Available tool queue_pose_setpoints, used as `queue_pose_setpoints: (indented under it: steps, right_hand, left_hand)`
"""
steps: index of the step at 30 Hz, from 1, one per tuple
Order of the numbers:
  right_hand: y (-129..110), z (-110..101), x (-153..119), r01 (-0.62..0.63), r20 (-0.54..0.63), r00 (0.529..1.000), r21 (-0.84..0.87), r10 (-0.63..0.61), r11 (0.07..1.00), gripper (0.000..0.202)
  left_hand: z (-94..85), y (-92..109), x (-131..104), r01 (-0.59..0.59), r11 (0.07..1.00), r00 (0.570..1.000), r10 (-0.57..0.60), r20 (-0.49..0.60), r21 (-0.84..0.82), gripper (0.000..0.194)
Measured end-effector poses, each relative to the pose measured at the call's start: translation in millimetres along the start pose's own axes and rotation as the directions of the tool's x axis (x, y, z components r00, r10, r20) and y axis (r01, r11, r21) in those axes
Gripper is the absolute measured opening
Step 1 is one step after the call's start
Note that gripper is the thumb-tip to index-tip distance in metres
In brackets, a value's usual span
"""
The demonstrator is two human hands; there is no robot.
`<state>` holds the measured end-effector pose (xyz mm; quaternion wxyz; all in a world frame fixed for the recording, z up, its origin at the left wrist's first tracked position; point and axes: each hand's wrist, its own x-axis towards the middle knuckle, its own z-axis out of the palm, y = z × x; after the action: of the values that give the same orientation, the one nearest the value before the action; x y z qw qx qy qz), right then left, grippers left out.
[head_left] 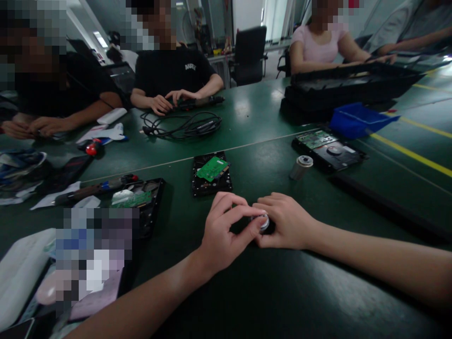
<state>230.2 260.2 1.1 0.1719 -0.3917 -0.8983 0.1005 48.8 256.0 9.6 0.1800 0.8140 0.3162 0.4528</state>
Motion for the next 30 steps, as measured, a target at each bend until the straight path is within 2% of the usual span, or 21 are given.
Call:
queue_pose_setpoints:
  steps: [4,10,17,24,27,30]
  right_hand:
    - [0.4,0.5,0.6,0.000,-0.015,1.000,-0.001,0.000,1.000,0.025]
    - [1.4,1.6,0.7,0.004,-0.029,1.000,-0.004,-0.004,1.000,0.024]
    - [1.1,1.2,0.5,0.012,0.002,1.000,0.003,-0.012,1.000,0.026]
    - [0.2,0.5,0.2,-0.007,0.006,1.000,0.001,0.007,1.000,0.028]
    - [0.0,0.5,0.3,-0.013,0.000,1.000,-0.002,0.013,1.000,0.032]
    - [-0.5,0.0,0.4,-0.020,-0.002,1.000,0.000,0.020,1.000,0.034]
  left_hand:
    - [0.2,-0.1,-0.1,0.045,0.999,0.998,-0.045,0.037,-0.001,0.011]
    - [0.3,-0.6,0.2,0.047,0.999,0.998,-0.046,0.047,-0.022,0.012]
    - [0.1,0.3,0.8,0.045,0.998,0.999,-0.045,0.003,-0.035,0.006]
    - [0.4,-0.9,-2.3,0.023,0.999,0.995,-0.026,-0.093,-0.030,0.004]
    - [0.5,-3.9,-3.0,0.129,0.989,0.983,-0.118,-0.142,0.072,0.007]
    - [0.9,-8.4,-2.5,0.333,0.911,0.938,-0.292,-0.189,0.242,0.010]
